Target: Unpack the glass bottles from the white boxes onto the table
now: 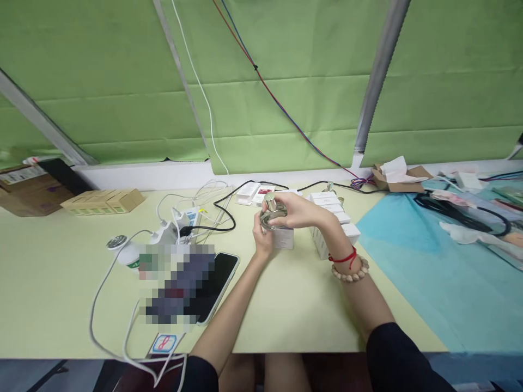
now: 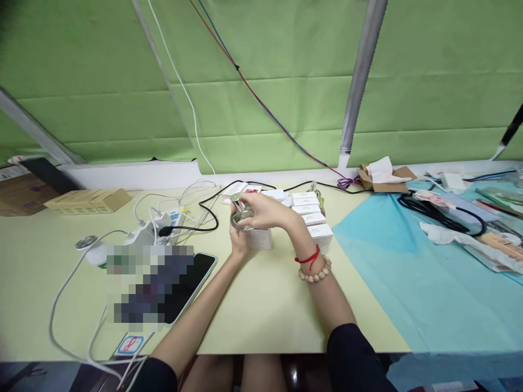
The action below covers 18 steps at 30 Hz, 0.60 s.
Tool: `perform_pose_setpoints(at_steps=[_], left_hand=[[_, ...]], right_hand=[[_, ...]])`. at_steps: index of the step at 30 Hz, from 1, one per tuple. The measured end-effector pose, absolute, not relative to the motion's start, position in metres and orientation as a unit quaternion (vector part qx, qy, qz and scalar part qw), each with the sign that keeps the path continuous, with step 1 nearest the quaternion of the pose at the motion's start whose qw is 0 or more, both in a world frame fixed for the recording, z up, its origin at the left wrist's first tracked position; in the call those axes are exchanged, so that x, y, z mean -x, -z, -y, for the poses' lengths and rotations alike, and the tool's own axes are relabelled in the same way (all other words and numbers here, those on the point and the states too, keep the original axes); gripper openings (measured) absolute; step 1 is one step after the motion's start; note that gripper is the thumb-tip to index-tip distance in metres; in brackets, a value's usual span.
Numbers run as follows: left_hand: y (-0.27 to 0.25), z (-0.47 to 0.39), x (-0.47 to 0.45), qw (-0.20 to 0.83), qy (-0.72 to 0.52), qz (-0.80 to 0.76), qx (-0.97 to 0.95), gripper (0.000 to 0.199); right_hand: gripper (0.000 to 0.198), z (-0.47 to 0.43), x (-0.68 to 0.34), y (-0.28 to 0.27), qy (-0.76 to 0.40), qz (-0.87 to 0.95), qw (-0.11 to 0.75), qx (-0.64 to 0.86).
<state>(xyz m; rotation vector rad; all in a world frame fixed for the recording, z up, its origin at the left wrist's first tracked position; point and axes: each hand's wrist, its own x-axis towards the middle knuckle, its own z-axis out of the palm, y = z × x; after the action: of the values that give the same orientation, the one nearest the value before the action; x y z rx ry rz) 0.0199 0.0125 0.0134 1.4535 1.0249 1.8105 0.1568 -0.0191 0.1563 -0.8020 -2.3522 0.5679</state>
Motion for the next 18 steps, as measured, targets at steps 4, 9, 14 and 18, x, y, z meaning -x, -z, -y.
perform_pose_setpoints(at_steps=[4, 9, 14, 18], left_hand=[[-0.003, -0.013, -0.019, 0.200, -0.656, -0.385, -0.617, 0.048], [-0.001, -0.010, -0.025, 0.173, -0.666, -0.435, -0.580, 0.049], [-0.006, -0.003, -0.035, 0.183, -0.707, -0.444, -0.519, 0.047], [-0.007, -0.006, -0.034, 0.167, -0.720, -0.446, -0.505, 0.046]], right_hand=[[0.021, 0.014, -0.162, -0.152, -0.173, 0.878, 0.282, 0.346], [0.019, 0.013, -0.163, -0.150, -0.154, 0.874, 0.288, 0.361], [0.017, 0.015, -0.154, -0.149, -0.097, 0.871, 0.323, 0.358], [0.016, 0.016, -0.150, -0.147, -0.034, 0.864, 0.316, 0.390]])
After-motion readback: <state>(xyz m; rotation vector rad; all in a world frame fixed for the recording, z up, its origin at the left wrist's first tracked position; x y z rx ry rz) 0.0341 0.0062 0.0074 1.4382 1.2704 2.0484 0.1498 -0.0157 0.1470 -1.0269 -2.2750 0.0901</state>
